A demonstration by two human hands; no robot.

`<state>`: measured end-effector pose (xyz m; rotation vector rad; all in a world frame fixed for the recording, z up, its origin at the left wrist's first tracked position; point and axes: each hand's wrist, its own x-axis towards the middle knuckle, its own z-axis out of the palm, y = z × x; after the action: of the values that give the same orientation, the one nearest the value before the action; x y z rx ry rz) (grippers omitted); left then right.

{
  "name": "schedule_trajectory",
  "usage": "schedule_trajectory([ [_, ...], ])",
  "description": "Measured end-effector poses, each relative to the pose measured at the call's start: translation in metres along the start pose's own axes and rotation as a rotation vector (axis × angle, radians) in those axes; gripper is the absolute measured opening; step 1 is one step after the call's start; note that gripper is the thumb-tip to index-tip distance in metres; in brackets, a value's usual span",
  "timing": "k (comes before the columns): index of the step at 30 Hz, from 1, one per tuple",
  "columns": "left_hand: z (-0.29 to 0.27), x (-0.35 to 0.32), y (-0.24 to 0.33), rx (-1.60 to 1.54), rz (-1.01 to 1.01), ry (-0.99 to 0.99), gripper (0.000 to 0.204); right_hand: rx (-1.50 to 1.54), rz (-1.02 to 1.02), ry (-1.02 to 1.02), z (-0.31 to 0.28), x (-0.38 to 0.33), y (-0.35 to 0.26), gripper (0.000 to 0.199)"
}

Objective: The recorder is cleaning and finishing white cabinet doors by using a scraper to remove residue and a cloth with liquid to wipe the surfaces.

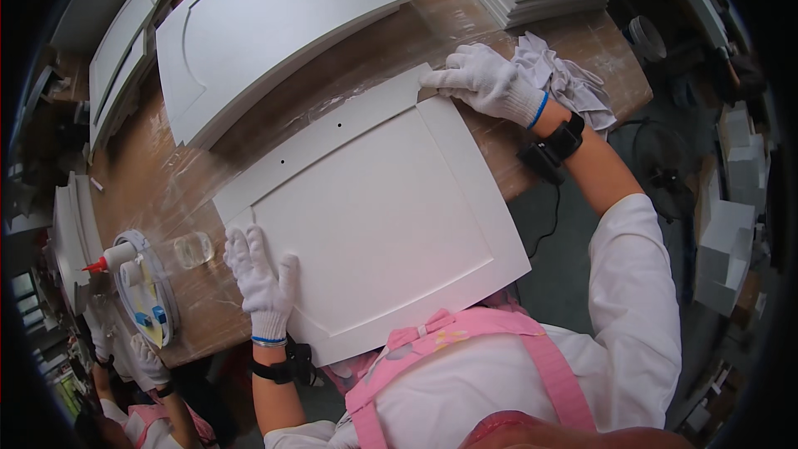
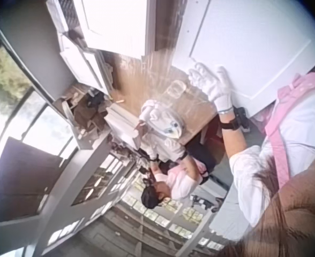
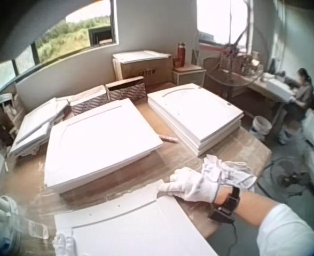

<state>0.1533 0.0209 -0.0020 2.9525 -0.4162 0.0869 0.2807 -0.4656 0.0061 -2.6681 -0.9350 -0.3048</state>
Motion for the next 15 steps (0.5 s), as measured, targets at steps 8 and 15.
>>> schedule_trajectory([
  [8,-0.001,0.002,-0.002,-0.020,-0.015,0.009,0.076,0.386,0.265,0.146,0.004,-0.008,-0.020,0.026],
  [15,0.000,0.010,0.000,-0.045,0.017,0.040,0.073,0.811,0.928,0.178,-0.037,-0.052,-0.091,0.021],
])
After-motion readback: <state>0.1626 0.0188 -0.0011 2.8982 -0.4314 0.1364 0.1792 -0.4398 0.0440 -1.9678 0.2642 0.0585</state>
